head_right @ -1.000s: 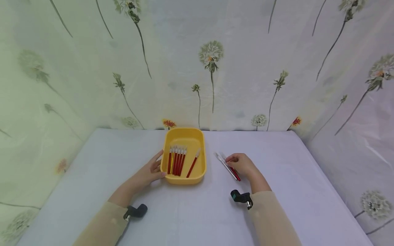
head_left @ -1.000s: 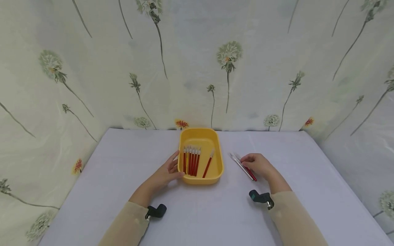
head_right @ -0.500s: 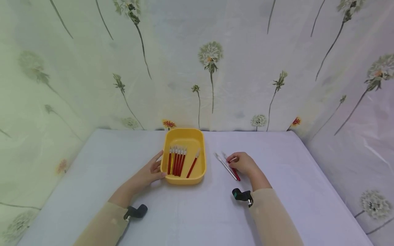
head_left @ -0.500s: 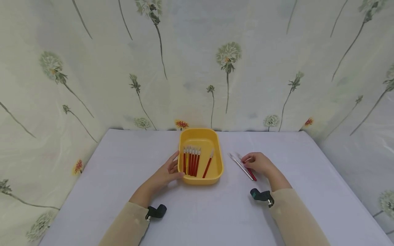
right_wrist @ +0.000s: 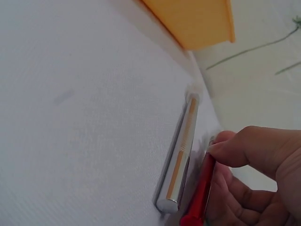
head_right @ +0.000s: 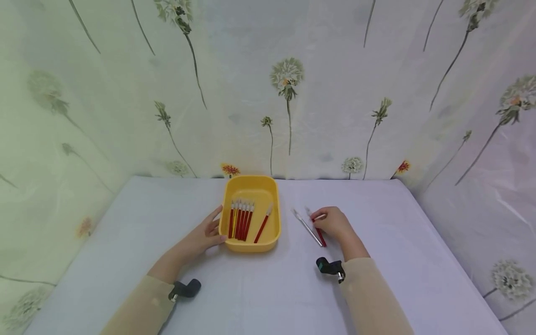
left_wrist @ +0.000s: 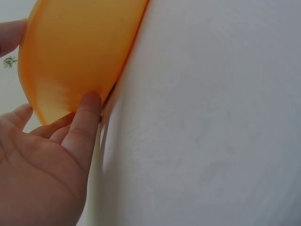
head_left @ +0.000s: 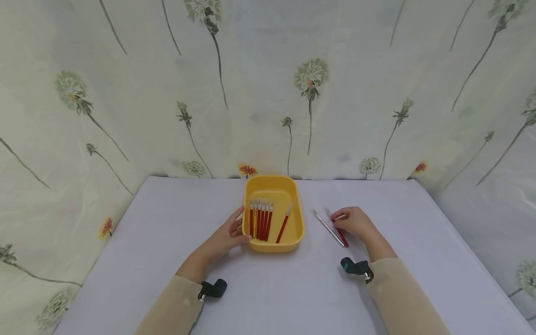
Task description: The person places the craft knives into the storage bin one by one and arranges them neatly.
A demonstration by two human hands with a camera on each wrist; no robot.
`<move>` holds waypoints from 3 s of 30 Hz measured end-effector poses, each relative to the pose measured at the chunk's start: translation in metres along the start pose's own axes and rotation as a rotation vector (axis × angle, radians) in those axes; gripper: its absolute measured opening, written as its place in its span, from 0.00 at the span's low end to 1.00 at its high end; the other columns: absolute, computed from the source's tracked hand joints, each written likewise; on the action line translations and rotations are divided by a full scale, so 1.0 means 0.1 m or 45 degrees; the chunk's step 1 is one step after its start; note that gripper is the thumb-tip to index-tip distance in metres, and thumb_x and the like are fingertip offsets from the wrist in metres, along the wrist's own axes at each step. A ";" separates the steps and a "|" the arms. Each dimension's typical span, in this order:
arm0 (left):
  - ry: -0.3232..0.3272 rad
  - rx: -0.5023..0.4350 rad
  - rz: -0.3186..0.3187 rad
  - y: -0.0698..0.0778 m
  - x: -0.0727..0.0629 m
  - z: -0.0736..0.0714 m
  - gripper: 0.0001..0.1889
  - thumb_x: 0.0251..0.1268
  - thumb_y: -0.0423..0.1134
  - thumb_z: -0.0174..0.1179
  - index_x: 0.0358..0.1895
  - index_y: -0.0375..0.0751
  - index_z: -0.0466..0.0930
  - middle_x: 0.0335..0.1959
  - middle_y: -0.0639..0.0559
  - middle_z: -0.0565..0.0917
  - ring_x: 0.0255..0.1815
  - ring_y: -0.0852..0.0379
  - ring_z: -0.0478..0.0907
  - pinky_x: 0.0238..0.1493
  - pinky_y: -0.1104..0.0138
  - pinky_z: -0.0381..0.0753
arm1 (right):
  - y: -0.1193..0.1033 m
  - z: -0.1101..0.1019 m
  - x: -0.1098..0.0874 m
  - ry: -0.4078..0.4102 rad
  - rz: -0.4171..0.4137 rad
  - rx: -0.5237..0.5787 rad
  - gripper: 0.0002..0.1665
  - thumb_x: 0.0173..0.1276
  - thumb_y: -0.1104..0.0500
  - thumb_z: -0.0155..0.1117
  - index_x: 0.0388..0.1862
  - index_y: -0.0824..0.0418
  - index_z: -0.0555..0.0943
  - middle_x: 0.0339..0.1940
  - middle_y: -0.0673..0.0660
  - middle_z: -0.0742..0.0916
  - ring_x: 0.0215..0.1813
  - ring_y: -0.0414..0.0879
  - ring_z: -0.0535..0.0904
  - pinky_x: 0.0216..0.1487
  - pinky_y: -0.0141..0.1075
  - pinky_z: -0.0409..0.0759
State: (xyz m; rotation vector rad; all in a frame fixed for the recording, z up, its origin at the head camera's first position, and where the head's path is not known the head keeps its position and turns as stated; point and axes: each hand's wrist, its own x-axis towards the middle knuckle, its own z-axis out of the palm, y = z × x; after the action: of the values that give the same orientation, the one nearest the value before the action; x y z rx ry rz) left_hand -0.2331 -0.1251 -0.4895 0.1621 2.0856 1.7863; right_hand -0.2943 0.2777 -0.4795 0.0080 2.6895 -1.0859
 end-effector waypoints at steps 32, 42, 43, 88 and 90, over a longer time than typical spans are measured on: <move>0.003 -0.025 0.006 0.00 0.01 0.00 0.50 0.64 0.40 0.69 0.81 0.65 0.45 0.79 0.43 0.58 0.78 0.44 0.57 0.75 0.49 0.58 | -0.78 0.12 -0.39 0.104 0.093 0.740 0.24 0.72 0.60 0.64 0.65 0.65 0.78 0.62 0.70 0.80 0.48 0.46 0.85 0.52 0.35 0.83; -0.010 -0.046 0.010 -0.04 0.04 0.00 0.49 0.64 0.38 0.69 0.81 0.65 0.46 0.79 0.44 0.59 0.78 0.45 0.57 0.75 0.51 0.58 | -1.19 0.50 -0.29 0.089 0.087 0.877 0.21 0.71 0.62 0.66 0.62 0.65 0.80 0.59 0.65 0.83 0.53 0.52 0.85 0.52 0.36 0.83; -0.011 -0.045 0.008 -0.04 0.04 0.00 0.49 0.64 0.38 0.69 0.81 0.65 0.46 0.79 0.44 0.58 0.78 0.46 0.57 0.75 0.51 0.58 | -1.21 0.52 -0.28 0.079 0.083 0.879 0.22 0.71 0.63 0.66 0.62 0.66 0.80 0.59 0.66 0.83 0.53 0.52 0.85 0.52 0.36 0.83; -0.026 -0.033 0.038 -0.04 0.02 -0.02 0.49 0.66 0.37 0.68 0.81 0.64 0.44 0.79 0.44 0.58 0.78 0.44 0.57 0.76 0.49 0.56 | -1.56 1.21 -0.09 0.171 0.047 0.105 0.06 0.67 0.64 0.66 0.41 0.63 0.87 0.38 0.59 0.86 0.33 0.48 0.80 0.30 0.34 0.80; -0.022 -0.026 0.035 -0.04 0.01 -0.02 0.49 0.66 0.38 0.68 0.81 0.64 0.44 0.79 0.44 0.58 0.78 0.44 0.58 0.75 0.48 0.57 | -1.56 1.22 -0.08 0.187 0.023 0.068 0.06 0.67 0.64 0.66 0.40 0.63 0.87 0.39 0.59 0.87 0.34 0.48 0.80 0.32 0.35 0.80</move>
State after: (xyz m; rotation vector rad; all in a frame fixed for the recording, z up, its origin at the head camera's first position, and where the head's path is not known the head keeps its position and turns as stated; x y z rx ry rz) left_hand -0.2345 -0.1277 -0.4936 0.2005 2.0623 1.8152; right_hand -0.2741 0.0817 -0.4554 0.1256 2.7816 -1.1948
